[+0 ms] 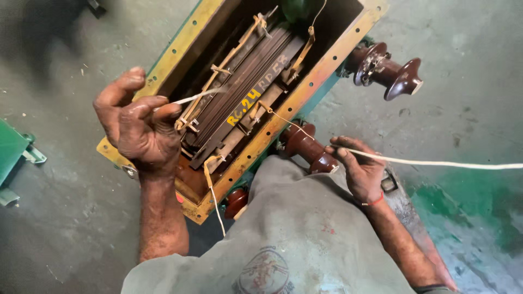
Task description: The person threads a white cable through a yellow electrical box, wraps it around brown insulators, and secures it using pliers. The person then moves to a green workbench to cut a wooden stick and returns to the yellow box to continue threading and securing the cable.
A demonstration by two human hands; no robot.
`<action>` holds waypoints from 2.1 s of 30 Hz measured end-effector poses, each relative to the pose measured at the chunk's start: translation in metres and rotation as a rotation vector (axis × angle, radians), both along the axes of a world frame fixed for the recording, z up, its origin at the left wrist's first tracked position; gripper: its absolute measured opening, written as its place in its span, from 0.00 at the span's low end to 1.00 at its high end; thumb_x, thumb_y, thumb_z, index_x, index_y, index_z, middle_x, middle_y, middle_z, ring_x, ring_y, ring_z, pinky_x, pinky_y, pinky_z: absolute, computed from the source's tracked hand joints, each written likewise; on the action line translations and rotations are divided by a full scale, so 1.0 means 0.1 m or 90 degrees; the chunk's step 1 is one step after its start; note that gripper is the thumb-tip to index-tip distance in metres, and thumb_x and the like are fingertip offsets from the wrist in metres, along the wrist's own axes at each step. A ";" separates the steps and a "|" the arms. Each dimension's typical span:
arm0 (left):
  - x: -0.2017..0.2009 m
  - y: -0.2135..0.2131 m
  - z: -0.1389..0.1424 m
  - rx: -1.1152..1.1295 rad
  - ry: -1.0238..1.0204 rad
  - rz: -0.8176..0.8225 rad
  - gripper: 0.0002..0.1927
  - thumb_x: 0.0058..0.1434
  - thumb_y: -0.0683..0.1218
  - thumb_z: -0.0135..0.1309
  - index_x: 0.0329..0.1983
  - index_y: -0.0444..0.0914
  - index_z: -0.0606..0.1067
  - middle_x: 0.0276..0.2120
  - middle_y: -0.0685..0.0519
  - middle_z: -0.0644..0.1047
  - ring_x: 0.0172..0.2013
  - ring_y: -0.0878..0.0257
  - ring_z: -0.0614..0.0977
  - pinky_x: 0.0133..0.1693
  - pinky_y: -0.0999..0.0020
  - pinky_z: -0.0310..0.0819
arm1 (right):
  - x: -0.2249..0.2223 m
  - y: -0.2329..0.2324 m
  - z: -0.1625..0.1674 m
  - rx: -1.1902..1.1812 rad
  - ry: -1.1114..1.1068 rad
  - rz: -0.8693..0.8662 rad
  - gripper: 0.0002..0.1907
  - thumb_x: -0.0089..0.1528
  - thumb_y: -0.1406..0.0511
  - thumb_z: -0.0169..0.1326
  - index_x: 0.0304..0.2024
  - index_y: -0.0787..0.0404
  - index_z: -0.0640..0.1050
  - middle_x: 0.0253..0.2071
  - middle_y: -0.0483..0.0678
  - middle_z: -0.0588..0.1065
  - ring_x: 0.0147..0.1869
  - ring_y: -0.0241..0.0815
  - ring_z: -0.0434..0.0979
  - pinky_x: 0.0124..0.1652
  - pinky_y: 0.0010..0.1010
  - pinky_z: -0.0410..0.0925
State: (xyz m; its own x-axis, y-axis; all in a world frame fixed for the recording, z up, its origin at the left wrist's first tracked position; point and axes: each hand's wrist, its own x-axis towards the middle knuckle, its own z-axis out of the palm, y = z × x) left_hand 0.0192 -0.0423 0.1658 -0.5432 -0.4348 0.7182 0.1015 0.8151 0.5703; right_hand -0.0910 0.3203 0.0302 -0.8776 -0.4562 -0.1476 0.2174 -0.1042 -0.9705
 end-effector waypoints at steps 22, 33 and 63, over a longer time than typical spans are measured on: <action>-0.67 1.28 -1.87 0.196 -0.242 -0.519 0.13 0.64 0.43 0.64 0.51 0.44 0.78 0.45 0.56 0.80 0.40 0.59 0.86 0.39 0.65 0.82 | 0.37 -0.18 -0.09 0.182 0.180 -0.139 0.21 0.69 0.77 0.57 0.64 0.69 0.68 0.51 0.56 0.79 0.56 0.43 0.82 0.60 0.34 0.75; -0.70 1.31 -1.92 0.213 -0.183 -0.527 0.14 0.61 0.43 0.65 0.50 0.44 0.77 0.38 0.55 0.80 0.37 0.59 0.85 0.37 0.63 0.80 | 0.32 -0.27 -0.10 0.207 0.198 -0.149 0.22 0.70 0.77 0.57 0.64 0.67 0.68 0.50 0.56 0.80 0.55 0.43 0.83 0.59 0.35 0.76; -0.60 0.82 -2.65 0.400 -0.444 -0.238 0.41 0.56 0.39 0.65 0.72 0.43 0.61 0.59 0.41 0.68 0.49 0.51 0.80 0.47 0.62 0.82 | -0.18 -0.77 -0.38 0.388 0.474 0.050 0.06 0.63 0.74 0.66 0.38 0.68 0.79 0.39 0.54 0.80 0.43 0.47 0.82 0.45 0.34 0.74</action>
